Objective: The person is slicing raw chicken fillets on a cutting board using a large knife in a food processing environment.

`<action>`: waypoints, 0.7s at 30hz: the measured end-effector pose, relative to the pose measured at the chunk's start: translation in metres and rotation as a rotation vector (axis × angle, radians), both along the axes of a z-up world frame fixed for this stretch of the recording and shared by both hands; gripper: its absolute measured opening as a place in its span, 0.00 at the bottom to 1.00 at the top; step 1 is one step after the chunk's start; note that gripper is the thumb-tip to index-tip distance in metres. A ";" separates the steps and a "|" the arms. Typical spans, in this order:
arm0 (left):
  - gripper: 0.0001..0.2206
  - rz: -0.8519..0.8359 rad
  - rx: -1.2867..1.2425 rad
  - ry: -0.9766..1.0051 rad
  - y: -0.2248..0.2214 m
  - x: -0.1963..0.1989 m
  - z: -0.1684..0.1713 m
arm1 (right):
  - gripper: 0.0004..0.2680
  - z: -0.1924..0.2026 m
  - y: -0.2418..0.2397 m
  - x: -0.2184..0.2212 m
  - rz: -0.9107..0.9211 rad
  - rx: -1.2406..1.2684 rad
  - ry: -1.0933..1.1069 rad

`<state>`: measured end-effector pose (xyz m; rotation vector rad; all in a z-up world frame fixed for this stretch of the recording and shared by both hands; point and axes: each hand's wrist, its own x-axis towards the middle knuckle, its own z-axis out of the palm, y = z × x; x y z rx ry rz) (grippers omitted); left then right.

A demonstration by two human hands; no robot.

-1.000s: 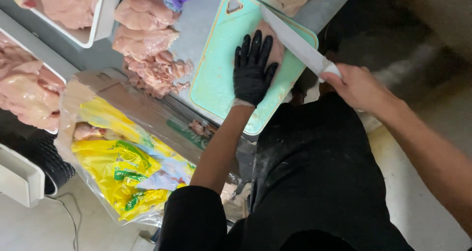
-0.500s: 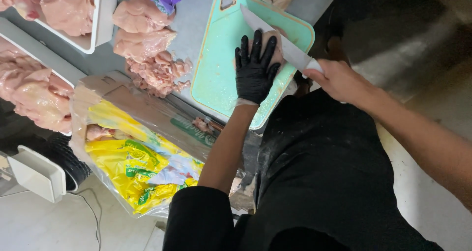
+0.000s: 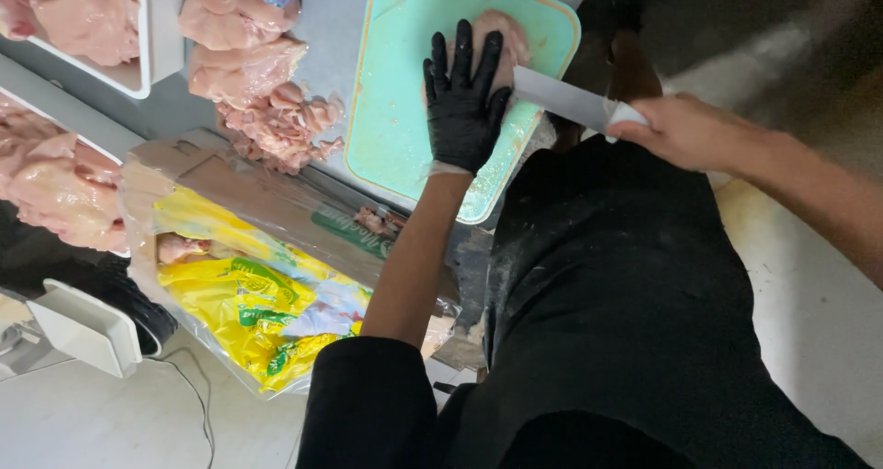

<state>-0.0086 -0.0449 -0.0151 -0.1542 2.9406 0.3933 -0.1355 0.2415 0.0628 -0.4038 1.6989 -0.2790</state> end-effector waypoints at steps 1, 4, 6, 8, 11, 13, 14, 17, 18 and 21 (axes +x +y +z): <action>0.29 -0.004 0.011 0.000 0.000 -0.001 0.000 | 0.14 -0.004 -0.004 -0.003 0.012 -0.040 0.024; 0.29 0.018 -0.020 -0.005 0.000 0.000 -0.002 | 0.16 -0.002 -0.030 -0.008 0.035 -0.119 0.081; 0.29 0.042 -0.054 -0.016 0.001 0.000 -0.004 | 0.17 0.000 -0.047 -0.009 0.045 -0.149 0.107; 0.30 0.062 -0.089 -0.044 0.003 0.001 -0.004 | 0.16 -0.002 -0.062 -0.006 -0.003 -0.175 0.068; 0.31 0.007 -0.170 -0.105 -0.002 -0.002 -0.004 | 0.13 0.020 -0.088 -0.002 -0.092 -0.190 0.050; 0.31 0.005 -0.212 -0.121 0.001 -0.010 -0.003 | 0.13 0.016 -0.081 0.001 -0.097 -0.215 0.064; 0.32 -0.005 -0.256 -0.154 0.001 -0.007 0.000 | 0.13 0.015 -0.078 0.008 -0.111 -0.241 0.061; 0.31 -0.056 -0.285 -0.158 0.006 -0.012 0.007 | 0.15 0.003 -0.055 0.018 -0.025 -0.256 0.133; 0.31 -0.054 -0.287 -0.153 0.006 -0.012 0.008 | 0.15 0.005 -0.051 0.019 -0.023 -0.258 0.138; 0.32 -0.068 -0.290 -0.168 0.006 -0.014 0.010 | 0.17 0.009 -0.037 0.022 0.012 -0.148 0.118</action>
